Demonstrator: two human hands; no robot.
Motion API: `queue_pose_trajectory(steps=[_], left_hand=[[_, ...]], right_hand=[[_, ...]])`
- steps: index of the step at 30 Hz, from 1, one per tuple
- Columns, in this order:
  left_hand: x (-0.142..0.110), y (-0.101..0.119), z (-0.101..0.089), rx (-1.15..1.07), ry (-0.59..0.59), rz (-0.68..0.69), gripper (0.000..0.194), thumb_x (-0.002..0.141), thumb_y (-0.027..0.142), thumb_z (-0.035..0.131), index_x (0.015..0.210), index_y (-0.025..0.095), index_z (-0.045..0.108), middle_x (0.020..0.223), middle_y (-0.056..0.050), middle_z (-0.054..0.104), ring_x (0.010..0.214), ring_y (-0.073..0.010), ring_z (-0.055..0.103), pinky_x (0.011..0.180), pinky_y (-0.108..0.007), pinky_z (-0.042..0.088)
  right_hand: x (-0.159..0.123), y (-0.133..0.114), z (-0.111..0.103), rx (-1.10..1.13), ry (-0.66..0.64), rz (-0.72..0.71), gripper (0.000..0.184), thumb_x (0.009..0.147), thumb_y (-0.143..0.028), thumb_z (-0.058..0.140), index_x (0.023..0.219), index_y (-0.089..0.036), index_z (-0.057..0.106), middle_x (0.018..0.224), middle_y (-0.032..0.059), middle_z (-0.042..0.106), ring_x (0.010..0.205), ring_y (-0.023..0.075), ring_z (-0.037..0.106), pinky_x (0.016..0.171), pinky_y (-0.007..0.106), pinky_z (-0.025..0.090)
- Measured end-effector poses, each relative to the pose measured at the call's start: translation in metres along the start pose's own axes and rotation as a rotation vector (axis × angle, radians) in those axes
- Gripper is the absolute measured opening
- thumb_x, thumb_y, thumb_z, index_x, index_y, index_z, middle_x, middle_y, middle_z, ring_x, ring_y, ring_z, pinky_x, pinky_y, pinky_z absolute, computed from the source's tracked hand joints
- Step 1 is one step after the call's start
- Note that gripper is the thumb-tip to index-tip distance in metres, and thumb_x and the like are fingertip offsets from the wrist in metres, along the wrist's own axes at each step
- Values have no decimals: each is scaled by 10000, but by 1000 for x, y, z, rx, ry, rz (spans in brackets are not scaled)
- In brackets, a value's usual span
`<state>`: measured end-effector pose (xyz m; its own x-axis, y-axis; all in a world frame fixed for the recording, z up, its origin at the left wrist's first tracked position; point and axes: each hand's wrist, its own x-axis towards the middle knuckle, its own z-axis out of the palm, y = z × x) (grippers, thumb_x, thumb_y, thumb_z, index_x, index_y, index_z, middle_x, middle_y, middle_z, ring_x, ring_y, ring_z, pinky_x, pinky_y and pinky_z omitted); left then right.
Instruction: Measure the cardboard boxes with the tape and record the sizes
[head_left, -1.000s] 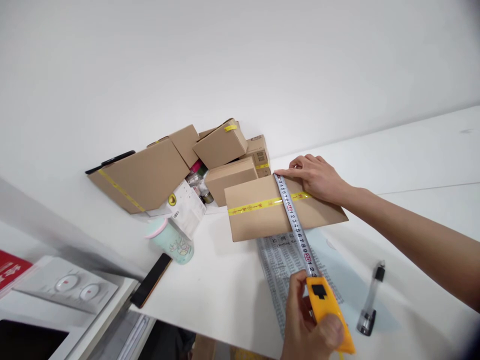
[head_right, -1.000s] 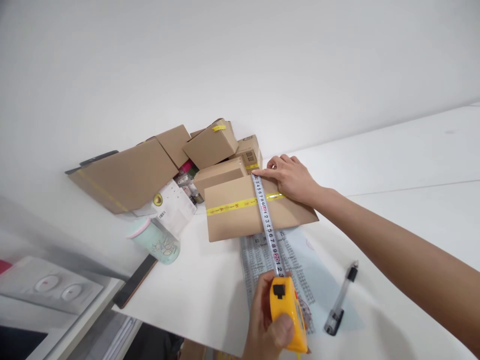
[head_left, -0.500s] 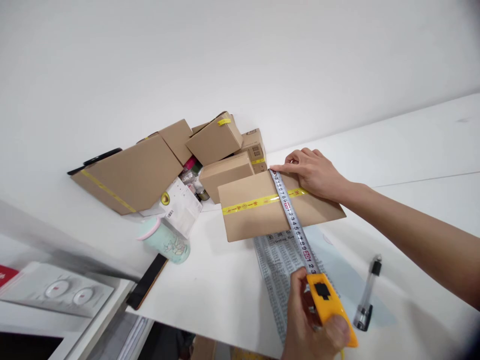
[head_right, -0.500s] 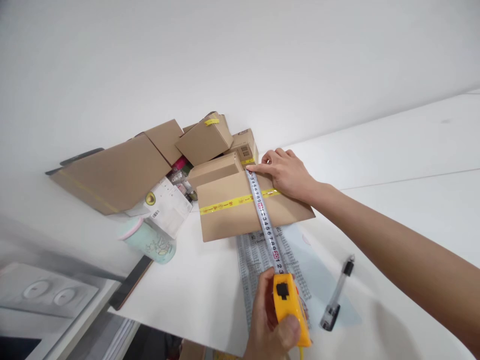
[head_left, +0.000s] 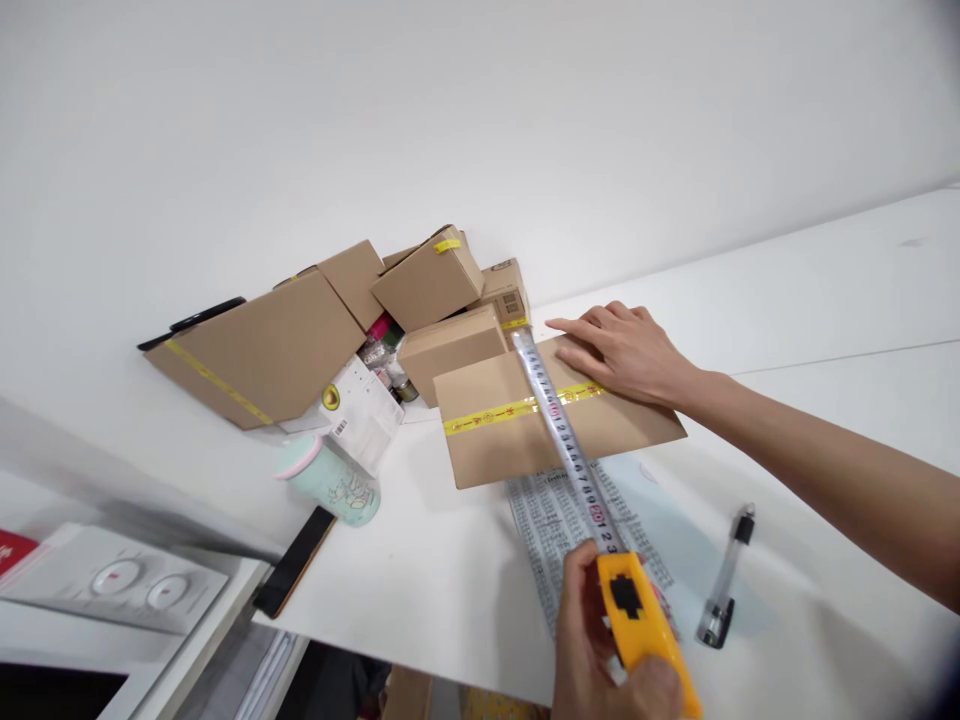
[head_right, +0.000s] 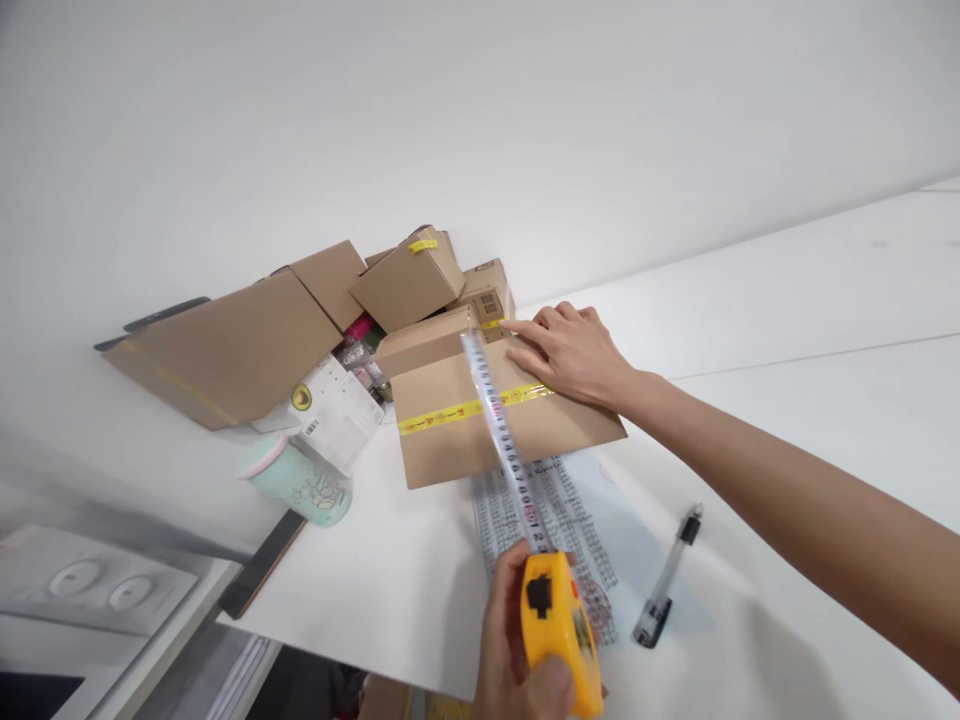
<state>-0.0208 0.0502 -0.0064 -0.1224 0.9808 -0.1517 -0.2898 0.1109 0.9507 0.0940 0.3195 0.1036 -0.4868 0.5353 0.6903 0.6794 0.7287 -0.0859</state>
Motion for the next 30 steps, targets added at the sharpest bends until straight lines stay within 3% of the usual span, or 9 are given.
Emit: queue_pose_trajectory(steps=[3,8,12,15,18,24,28,30], left_hand=[[-14,-1,-12,10,100,110,1079,553,701,845,1440,249,430,1342,-169,595,1030,-337,651,850,-431,587],[-26,-18,-36,105,147,147,1059,585,779,780,1416,221,434,1307,-177,609,1038,-311,623,901,-420,552],[-36,-34,-48,215,68,17,1006,594,509,860,1455,205,438,1335,-174,600,1102,-333,630,956,-431,545],[-44,-37,-53,377,67,-84,1011,560,261,838,1489,250,439,1490,-143,499,1212,-341,599,958,-380,554],[-48,-33,-59,461,51,-147,1035,561,189,795,1521,274,417,1539,-129,451,1276,-344,569,963,-353,556],[-41,-27,-65,463,-69,-156,1075,581,242,820,1554,223,365,1464,-158,523,1309,-364,538,989,-377,543],[-40,-28,-65,457,-70,-146,1078,573,271,846,1543,225,378,1492,-158,502,1297,-353,550,1015,-381,522],[-40,-28,-66,470,-56,-117,1052,569,286,859,1521,227,415,1475,-162,520,1270,-352,574,995,-389,534]], right_hand=[[-16,-8,-4,3,32,13,559,971,-616,468,1308,-218,670,1131,147,680,1037,323,556,841,443,427],[-57,-24,-7,8,233,-80,458,966,-554,551,1196,-182,687,1097,144,691,980,293,565,832,421,462],[-94,-34,-2,25,345,-194,370,940,-442,657,1230,-214,639,1077,119,699,954,264,590,832,406,472],[-113,-33,7,28,331,-282,380,944,-398,661,1273,-220,593,1082,115,695,990,260,598,854,398,476],[-116,-28,21,25,303,-285,338,983,-394,590,1285,-241,582,1112,110,694,1032,265,588,879,407,471],[-92,-26,36,161,171,-13,304,1015,-383,493,1243,-265,657,1219,118,695,1132,306,578,945,494,452],[-76,-28,6,579,239,437,403,1025,-503,419,1117,-262,729,1075,102,734,1005,286,631,848,464,507],[-69,-29,-17,818,194,589,523,1021,-598,359,1110,-252,742,982,95,735,893,259,642,788,438,523]])
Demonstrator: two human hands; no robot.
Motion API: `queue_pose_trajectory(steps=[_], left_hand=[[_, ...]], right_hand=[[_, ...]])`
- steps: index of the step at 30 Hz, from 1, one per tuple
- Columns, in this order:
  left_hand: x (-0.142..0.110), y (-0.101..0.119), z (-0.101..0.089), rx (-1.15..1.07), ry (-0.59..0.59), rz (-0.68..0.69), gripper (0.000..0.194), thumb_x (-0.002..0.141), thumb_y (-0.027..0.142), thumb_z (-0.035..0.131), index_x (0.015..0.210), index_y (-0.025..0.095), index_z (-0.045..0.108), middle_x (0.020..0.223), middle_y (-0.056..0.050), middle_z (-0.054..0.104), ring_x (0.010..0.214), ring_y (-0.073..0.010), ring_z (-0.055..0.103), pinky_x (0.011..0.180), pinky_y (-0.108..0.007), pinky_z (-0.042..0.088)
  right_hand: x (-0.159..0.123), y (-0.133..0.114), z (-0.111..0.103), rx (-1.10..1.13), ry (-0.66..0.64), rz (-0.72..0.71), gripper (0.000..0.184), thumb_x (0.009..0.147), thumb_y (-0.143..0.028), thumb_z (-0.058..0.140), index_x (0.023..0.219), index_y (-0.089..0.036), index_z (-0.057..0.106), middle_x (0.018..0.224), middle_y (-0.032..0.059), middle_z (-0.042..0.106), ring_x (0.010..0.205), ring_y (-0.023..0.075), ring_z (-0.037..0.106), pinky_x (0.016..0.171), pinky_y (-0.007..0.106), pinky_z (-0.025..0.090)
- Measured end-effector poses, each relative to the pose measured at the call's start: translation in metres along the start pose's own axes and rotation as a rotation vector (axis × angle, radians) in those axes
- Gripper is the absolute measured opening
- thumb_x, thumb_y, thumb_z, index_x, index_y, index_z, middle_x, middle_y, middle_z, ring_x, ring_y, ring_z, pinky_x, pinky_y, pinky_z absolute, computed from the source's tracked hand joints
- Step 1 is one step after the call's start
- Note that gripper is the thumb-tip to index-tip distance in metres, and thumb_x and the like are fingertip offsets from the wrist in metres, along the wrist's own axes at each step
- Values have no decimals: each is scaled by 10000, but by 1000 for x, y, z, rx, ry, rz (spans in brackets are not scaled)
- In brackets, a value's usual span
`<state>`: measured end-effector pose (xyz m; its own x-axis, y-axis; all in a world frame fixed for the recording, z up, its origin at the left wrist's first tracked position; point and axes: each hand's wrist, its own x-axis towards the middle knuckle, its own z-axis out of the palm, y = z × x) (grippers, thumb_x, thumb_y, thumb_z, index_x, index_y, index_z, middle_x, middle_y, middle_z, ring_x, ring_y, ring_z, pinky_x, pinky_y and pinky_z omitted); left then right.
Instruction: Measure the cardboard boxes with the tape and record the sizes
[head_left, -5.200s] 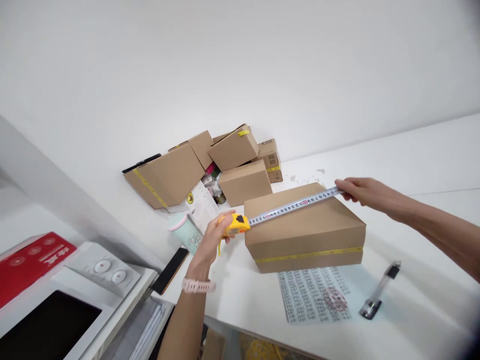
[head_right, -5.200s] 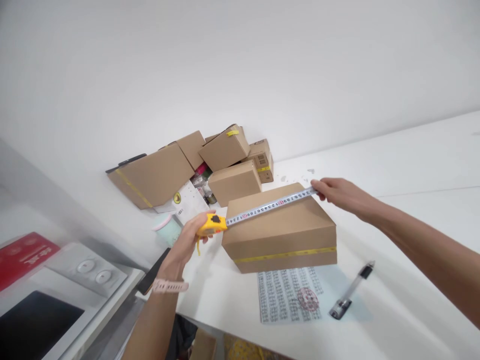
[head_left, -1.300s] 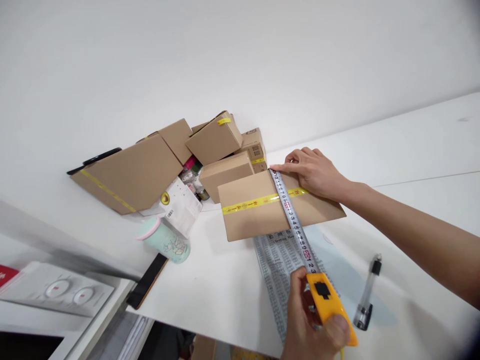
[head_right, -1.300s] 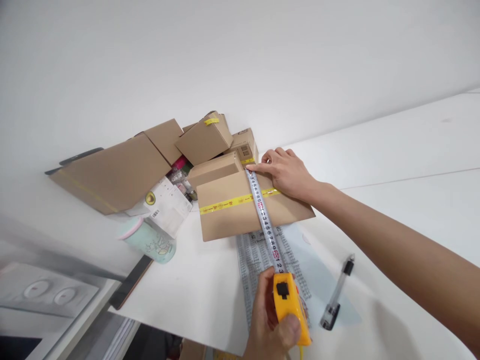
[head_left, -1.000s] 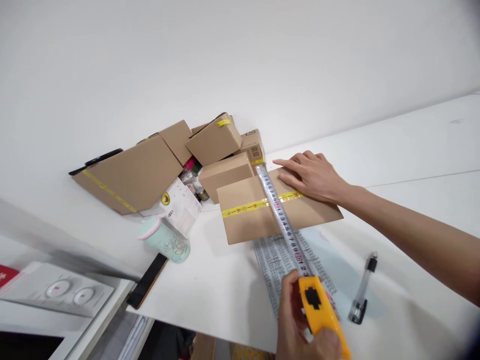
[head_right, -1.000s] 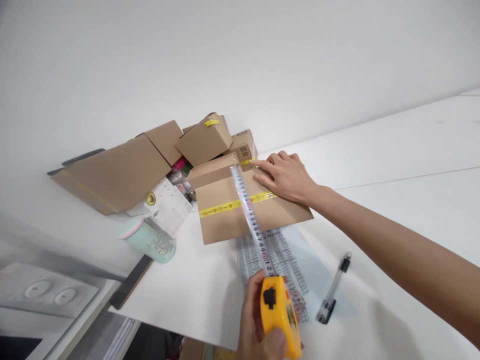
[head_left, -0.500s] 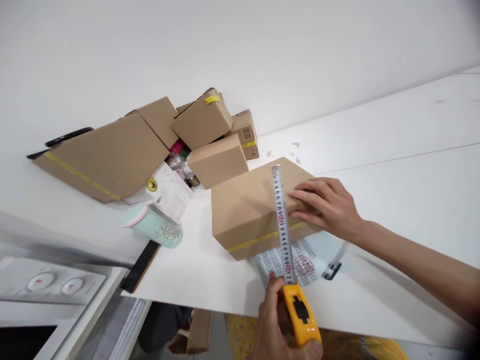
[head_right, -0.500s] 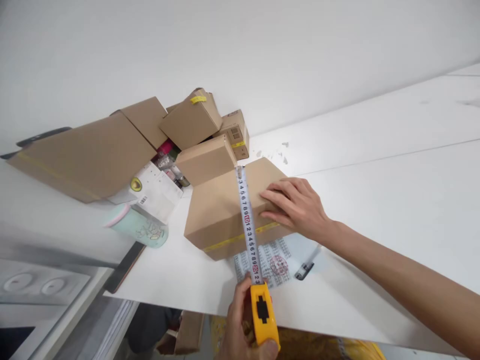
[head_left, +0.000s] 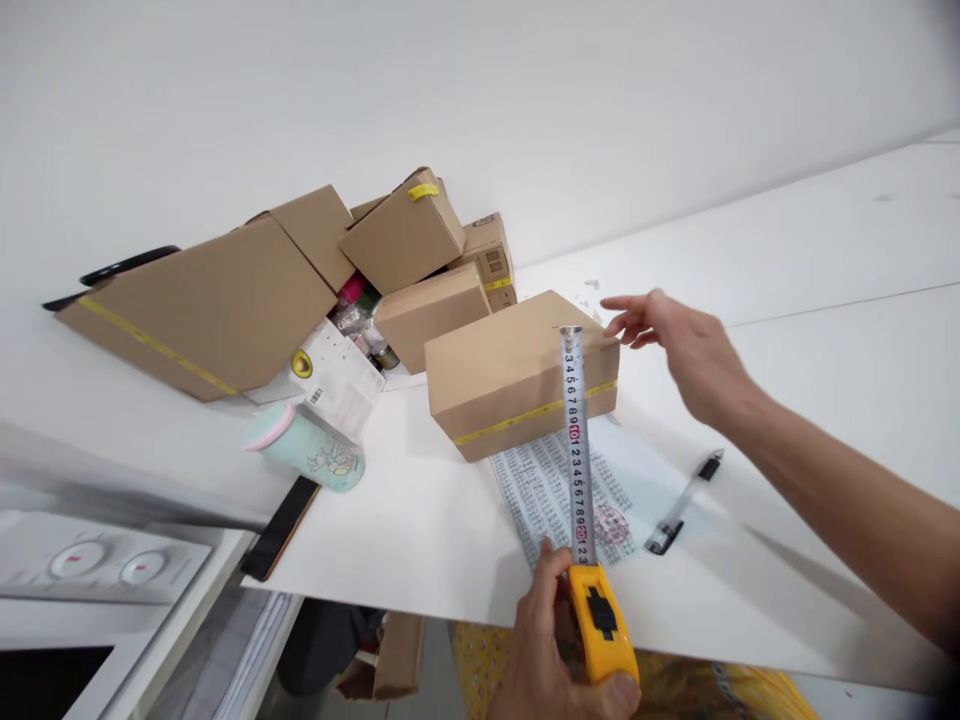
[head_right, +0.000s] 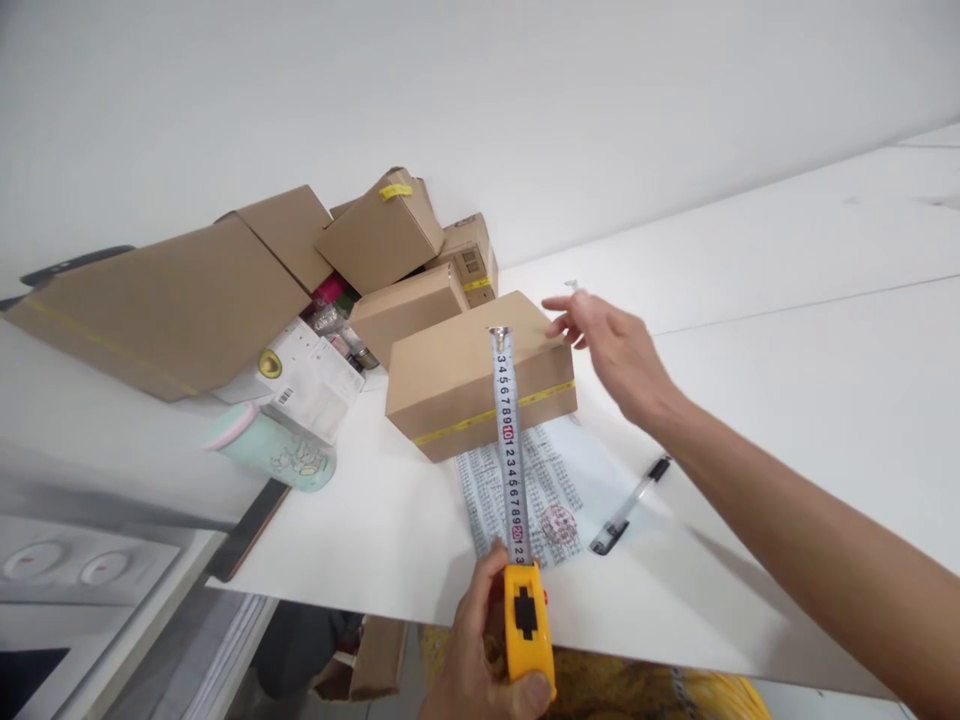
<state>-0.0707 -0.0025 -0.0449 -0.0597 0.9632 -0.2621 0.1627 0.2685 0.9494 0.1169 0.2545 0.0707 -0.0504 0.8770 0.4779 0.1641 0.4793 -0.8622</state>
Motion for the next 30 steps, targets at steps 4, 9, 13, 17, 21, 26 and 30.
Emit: queue_pose_trajectory(steps=[4,9,13,17,21,26,30], left_hand=[[2,-1,-2,75,-5,104,1003,532,307,884,1454,225,500,1466,-182,531,1264,-389,577,967,-439,555],[1,2,0,160,-12,89,1014,505,259,871,1453,219,511,1576,-191,406,1303,-407,542,1013,-481,529],[-8,14,2,102,29,40,1179,527,180,842,1581,245,318,1552,-180,427,1395,-381,458,1126,-480,426],[-12,28,7,-3,61,71,1368,518,120,823,1629,284,41,1500,-157,468,1398,-350,458,1074,-428,479],[-7,40,5,97,173,248,1294,566,146,824,1616,291,81,1408,-126,536,1320,-321,530,1091,-437,462],[27,94,-38,430,477,654,1044,701,331,845,1560,277,255,1388,-142,552,1240,-310,580,1002,-450,513],[82,158,-77,823,645,868,689,829,387,747,1431,235,450,1400,-133,573,1224,-289,588,1029,-451,466]], right_hand=[[4,-34,-16,190,-194,61,511,967,-662,462,1132,-271,746,895,71,714,744,222,602,703,419,525],[-5,-51,-21,265,-187,80,302,792,-570,770,838,-272,774,712,19,648,596,162,528,574,356,488],[-36,-48,-23,284,-152,112,268,789,-509,794,850,-248,787,642,0,632,552,134,523,550,321,484],[-96,-37,-8,276,-320,207,287,850,-506,724,914,-232,780,620,3,656,517,132,567,488,280,486],[-141,-16,3,155,-434,163,295,924,-499,630,978,-240,760,723,33,717,604,171,637,532,303,536],[-138,36,-38,-505,-240,-171,269,1008,-330,463,1092,-256,708,874,73,732,626,196,648,520,332,508],[-124,77,-73,-1018,-313,-497,452,909,-43,351,1153,-221,688,975,122,714,765,257,660,462,325,435]])
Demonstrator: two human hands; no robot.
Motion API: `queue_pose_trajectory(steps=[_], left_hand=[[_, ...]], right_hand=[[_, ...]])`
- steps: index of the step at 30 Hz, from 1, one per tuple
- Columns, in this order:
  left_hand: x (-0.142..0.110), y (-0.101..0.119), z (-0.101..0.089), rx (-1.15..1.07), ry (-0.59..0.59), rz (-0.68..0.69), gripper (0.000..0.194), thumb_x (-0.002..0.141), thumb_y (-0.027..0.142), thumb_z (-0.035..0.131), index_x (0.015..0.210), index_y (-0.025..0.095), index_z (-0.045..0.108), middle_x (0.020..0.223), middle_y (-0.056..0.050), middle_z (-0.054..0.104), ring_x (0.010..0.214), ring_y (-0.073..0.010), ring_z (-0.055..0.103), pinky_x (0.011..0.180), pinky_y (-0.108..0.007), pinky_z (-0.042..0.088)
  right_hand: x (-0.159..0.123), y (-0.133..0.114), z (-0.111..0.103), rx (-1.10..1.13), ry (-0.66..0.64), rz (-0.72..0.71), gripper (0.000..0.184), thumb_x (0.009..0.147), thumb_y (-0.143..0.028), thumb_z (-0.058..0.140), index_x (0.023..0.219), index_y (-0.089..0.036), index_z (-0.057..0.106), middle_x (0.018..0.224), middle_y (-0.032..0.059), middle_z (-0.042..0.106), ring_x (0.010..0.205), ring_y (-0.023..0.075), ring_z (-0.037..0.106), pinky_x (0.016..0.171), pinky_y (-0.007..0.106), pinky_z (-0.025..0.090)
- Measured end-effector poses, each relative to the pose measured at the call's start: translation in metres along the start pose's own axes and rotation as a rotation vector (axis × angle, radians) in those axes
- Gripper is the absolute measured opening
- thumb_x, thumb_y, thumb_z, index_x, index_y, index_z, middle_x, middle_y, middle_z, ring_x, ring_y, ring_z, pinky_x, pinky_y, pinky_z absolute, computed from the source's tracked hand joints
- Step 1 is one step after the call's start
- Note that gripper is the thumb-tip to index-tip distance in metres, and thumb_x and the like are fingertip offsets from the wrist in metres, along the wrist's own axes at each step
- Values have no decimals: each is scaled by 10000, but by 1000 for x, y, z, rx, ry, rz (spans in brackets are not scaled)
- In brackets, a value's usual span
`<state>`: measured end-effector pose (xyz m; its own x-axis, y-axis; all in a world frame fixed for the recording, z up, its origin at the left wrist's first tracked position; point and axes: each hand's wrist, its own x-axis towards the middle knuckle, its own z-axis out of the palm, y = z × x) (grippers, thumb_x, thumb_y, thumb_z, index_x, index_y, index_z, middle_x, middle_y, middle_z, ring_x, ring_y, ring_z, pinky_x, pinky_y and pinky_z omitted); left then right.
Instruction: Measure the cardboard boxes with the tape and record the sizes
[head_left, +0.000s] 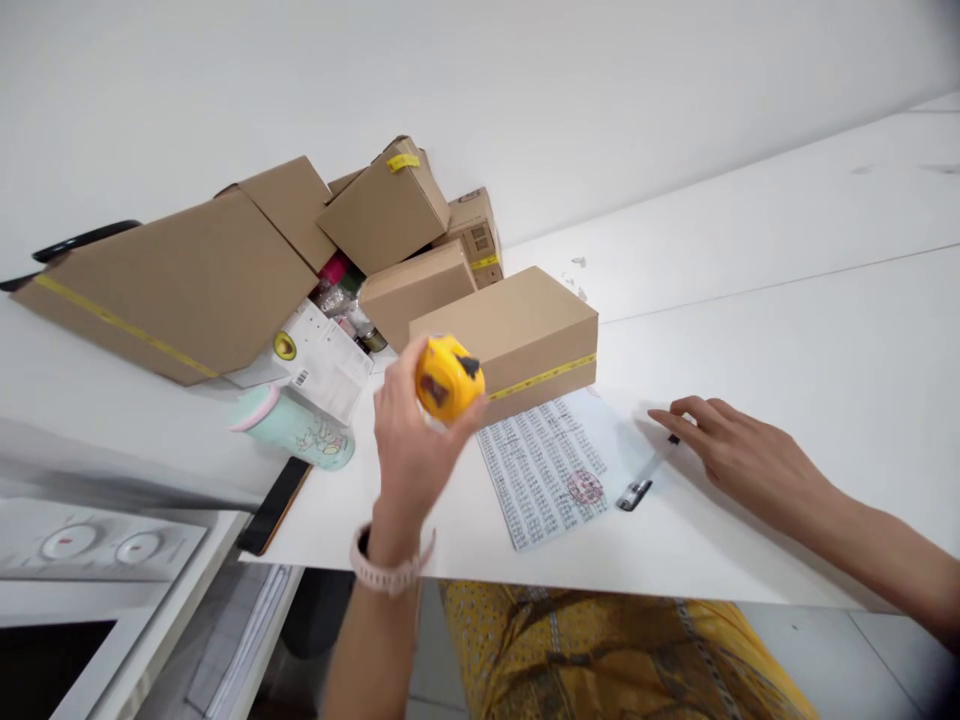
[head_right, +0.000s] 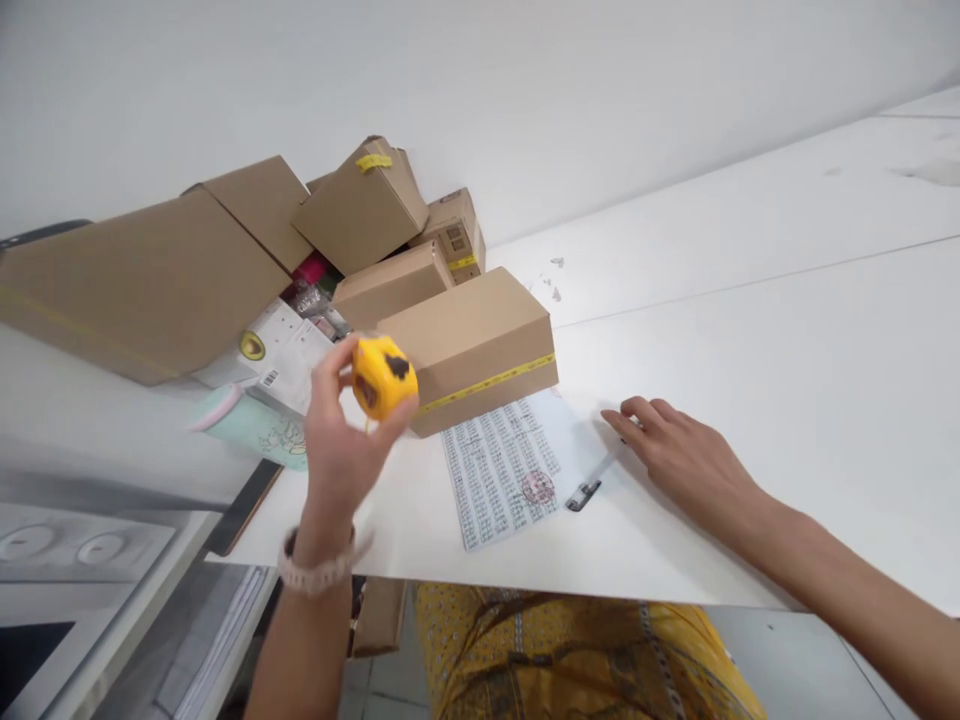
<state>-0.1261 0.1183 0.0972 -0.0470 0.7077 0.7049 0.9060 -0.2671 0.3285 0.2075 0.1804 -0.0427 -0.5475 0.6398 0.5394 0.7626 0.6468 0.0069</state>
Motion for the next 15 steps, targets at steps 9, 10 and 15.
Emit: queue_pose_trajectory(steps=[9,10,15], left_hand=[[82,-38,52,312,-328,-25,469,920,365,620,1355,195,587,1310,-129,665,1210,-345,588,1013,-494,429],[79,-37,52,319,-304,-18,475,917,363,627,1355,182,589,1337,-143,650,1224,-353,579,1030,-509,421],[5,-2,48,108,20,176,369,974,300,568,1315,160,582,1307,-136,664,1232,-284,598,1076,-479,452]], right_hand=[[13,21,8,-152,-130,-452,371,784,96,452,716,-229,617,744,67,631,718,242,579,612,359,413],[13,23,6,-104,-140,-432,373,793,95,449,723,-235,609,726,59,626,698,234,575,612,357,407],[-2,11,-15,128,13,-49,161,960,-227,526,834,-279,611,695,61,647,614,249,581,530,388,393]])
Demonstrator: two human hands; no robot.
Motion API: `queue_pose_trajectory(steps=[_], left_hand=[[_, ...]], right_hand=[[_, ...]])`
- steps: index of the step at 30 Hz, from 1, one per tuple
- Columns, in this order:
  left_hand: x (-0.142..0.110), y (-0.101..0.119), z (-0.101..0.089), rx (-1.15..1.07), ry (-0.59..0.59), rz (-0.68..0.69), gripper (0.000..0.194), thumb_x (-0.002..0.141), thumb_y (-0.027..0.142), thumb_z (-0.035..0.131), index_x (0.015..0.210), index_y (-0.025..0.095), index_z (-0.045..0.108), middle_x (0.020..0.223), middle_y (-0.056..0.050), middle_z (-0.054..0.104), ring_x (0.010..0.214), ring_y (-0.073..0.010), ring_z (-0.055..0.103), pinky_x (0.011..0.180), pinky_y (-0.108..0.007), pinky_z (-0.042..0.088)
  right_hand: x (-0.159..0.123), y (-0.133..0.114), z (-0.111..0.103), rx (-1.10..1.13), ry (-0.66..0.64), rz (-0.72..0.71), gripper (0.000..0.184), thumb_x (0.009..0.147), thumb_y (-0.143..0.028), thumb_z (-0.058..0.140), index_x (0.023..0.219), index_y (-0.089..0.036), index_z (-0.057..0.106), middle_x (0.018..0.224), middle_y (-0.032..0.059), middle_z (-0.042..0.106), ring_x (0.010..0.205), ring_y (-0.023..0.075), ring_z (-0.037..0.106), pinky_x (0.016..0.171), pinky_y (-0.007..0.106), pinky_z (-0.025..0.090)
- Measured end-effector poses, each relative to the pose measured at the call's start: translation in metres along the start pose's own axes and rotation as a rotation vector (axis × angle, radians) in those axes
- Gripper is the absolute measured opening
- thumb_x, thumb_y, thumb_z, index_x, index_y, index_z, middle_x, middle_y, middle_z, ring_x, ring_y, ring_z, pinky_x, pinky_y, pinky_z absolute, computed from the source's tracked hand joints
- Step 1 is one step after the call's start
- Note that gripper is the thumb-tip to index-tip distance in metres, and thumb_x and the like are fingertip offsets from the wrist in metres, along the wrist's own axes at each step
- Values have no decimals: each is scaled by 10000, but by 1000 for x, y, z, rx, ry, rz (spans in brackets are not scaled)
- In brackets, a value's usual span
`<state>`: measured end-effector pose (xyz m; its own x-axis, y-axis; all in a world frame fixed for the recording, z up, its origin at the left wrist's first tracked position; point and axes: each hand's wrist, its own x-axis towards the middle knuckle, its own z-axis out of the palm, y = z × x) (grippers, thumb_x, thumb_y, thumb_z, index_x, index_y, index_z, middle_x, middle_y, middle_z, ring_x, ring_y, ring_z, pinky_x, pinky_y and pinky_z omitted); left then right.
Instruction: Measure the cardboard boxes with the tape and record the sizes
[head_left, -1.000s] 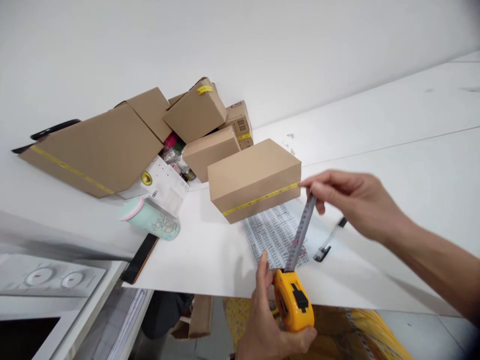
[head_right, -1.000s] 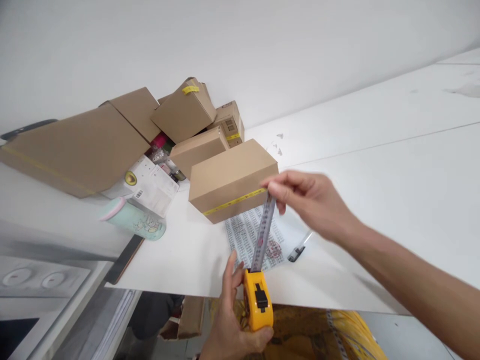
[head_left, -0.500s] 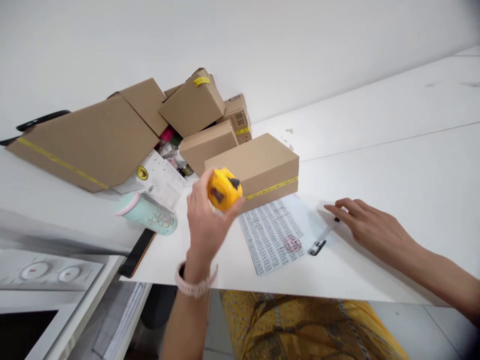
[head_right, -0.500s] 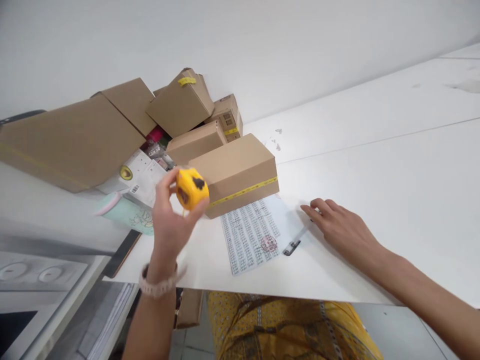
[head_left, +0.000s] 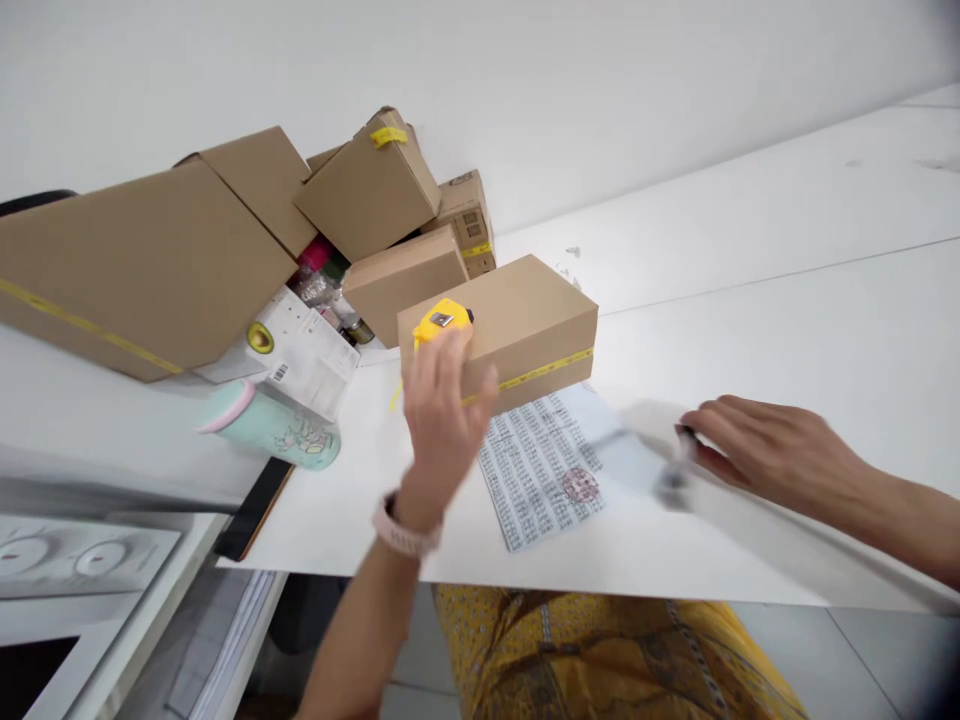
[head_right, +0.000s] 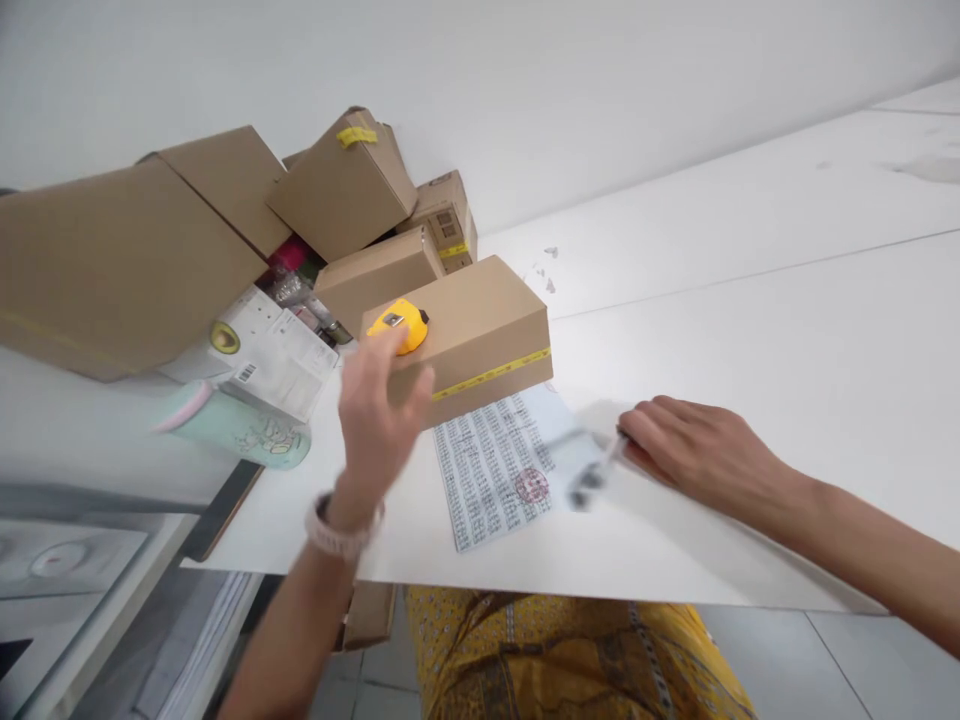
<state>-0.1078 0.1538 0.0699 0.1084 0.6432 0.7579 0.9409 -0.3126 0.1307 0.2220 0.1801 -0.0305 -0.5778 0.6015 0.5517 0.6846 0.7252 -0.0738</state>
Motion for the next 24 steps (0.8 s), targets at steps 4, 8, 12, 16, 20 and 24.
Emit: queue_pose_trajectory(steps=[4,8,12,16,20,24], left_hand=[[-98,69,9,-364,-251,-43,275,976,247,547,1219,142,622,1167,-127,717,1129,-239,654,996,-405,559],[-153,106,24,-318,-535,16,627,949,456,597,1371,-3,522,1458,-258,549,1401,-369,481,1140,-553,454],[-160,106,29,-273,-616,45,735,954,560,566,1427,4,478,1534,-242,481,1464,-362,409,1203,-556,375],[-161,103,30,-255,-628,58,853,908,660,580,1442,5,466,1559,-247,445,1475,-371,390,1221,-546,342],[-164,106,34,-198,-615,66,885,858,675,647,1426,16,490,1534,-232,488,1444,-367,435,1211,-527,357],[-164,107,35,-175,-573,56,850,881,707,583,1388,27,534,1499,-213,535,1420,-344,467,1192,-499,380]], right_hand=[[2,-48,-8,513,120,640,195,934,-462,609,838,-295,574,691,38,653,581,228,607,453,354,439],[21,-81,7,1078,-70,741,337,879,-577,660,884,-240,649,777,38,664,695,203,665,627,354,573],[25,-83,28,1175,-158,807,402,787,-595,763,822,-216,634,690,13,618,619,170,605,553,309,519],[20,-76,33,1045,-218,754,306,876,-518,697,811,-238,592,625,-27,554,531,134,477,471,276,401],[26,-76,32,1030,-207,695,274,868,-497,704,888,-241,606,792,14,634,651,165,569,560,301,484],[30,-81,33,1029,-166,777,342,875,-531,680,760,-240,543,605,-32,518,528,131,469,480,276,405]])
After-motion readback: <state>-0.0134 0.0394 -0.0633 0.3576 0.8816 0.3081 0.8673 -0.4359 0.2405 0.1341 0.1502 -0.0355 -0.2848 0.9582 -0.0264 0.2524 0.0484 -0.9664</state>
